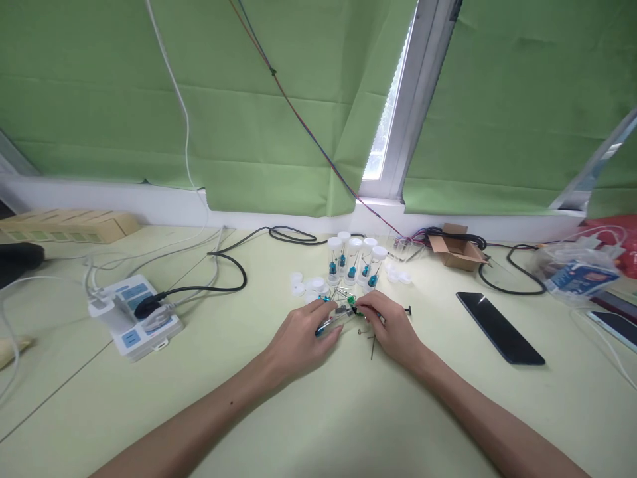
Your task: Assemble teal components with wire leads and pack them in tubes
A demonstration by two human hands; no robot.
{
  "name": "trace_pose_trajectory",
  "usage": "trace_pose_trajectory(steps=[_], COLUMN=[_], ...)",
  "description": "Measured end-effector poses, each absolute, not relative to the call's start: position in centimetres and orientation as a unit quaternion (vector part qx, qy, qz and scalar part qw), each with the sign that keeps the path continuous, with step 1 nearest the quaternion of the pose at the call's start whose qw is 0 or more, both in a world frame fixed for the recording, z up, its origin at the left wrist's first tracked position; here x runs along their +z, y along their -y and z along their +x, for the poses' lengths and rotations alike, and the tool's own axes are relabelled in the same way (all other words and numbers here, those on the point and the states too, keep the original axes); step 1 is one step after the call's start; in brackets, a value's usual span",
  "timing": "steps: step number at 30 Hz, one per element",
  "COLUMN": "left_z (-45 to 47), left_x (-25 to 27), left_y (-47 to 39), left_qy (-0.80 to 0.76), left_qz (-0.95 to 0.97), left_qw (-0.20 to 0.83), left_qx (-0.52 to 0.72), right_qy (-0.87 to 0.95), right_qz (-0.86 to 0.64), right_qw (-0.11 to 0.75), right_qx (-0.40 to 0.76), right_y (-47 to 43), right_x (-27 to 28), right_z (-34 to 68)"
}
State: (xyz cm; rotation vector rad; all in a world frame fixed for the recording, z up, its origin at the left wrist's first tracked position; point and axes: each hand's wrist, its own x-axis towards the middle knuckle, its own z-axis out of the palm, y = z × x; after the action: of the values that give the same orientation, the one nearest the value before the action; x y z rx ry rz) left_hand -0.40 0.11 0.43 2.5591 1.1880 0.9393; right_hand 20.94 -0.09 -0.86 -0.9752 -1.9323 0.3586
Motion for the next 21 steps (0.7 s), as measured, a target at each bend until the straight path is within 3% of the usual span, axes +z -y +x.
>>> trace_pose_trajectory(steps=[21], left_z=[-0.36], left_x=[0.68], left_y=[0.12], left_qy=[-0.394], left_qz=[0.867], left_qw=[0.107], left_qx=[0.285], right_qy=[0.758], right_qz=[-0.409], right_qw=[0.493], right_qx=[0.12], right_y=[0.37], right_x=[-0.94], right_z=[20.76])
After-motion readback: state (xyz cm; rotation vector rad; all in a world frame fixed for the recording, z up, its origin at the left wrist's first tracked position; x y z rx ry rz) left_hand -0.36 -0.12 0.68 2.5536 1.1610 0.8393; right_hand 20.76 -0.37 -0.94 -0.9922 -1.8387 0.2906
